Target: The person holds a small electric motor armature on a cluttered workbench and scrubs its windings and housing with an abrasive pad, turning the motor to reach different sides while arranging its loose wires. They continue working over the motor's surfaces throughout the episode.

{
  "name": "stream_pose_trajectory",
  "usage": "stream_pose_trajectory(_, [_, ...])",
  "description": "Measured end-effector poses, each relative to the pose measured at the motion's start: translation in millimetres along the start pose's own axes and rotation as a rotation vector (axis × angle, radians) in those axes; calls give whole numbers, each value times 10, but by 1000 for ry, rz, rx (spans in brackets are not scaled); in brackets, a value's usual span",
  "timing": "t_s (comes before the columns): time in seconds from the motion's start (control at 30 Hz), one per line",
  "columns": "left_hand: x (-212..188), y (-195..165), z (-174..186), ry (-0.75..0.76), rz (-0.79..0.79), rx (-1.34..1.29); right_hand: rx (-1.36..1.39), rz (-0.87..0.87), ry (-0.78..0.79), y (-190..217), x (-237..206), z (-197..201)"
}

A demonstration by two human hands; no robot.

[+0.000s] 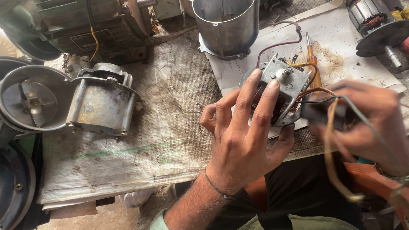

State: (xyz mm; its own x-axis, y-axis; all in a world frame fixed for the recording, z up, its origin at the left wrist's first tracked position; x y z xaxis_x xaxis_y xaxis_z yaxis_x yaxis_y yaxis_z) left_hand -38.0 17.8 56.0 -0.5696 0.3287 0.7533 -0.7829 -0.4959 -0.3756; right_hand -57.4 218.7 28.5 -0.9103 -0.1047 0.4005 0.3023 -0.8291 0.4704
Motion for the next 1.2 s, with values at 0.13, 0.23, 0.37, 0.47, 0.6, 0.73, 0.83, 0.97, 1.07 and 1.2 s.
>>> stream_pose_trajectory(0.13, [-23, 18, -2, 6, 4, 15, 163, 159, 38, 187, -27, 17])
stream_pose_trajectory(0.23, [-27, -3, 5, -1, -7, 31, 49, 164, -60, 178, -28, 94])
stream_pose_trajectory(0.37, [-23, -1, 26, -4, -13, 42, 72, 131, 28, 104, -37, -21])
stream_pose_trajectory(0.47, [-13, -6, 8, -4, -19, 38, -30, 5, 8, -23, -55, -18])
stream_pose_trajectory(0.6, [-35, 1, 15, -11, -30, 49, 214, 247, 110, 240, -49, -49])
stream_pose_trajectory(0.73, [-65, 14, -22, 6, -23, 54, 104, 227, -42, 232, 5, 93])
stream_pose_trajectory(0.83, [-64, 20, -33, 4, -24, 69, 171, 260, 46, 264, -16, 10])
stream_pose_trajectory(0.97, [-23, 36, -65, 39, 7, 22, -7, 16, 24, 24, -32, -24])
stream_pose_trajectory(1.07, [20, 46, -66, 71, 17, -66, 136, 224, 62, 236, -44, -13])
stream_pose_trajectory(1.2, [51, 61, -71, 112, 27, -114, -3, 122, -83, 180, 5, 140])
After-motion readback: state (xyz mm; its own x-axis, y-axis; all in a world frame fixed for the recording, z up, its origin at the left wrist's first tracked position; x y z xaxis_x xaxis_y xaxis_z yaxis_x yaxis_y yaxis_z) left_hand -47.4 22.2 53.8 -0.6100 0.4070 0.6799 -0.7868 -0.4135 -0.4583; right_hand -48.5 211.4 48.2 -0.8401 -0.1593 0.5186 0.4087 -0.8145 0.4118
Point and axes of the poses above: each hand's wrist, its own x-axis towards the middle knuckle, its own z-axis out of the back of the hand, y = z × x, the point moved 10 cm from there along x, towards the middle knuckle, and after that the axes turned 9 degrees about -x, right-handed, at the moved point
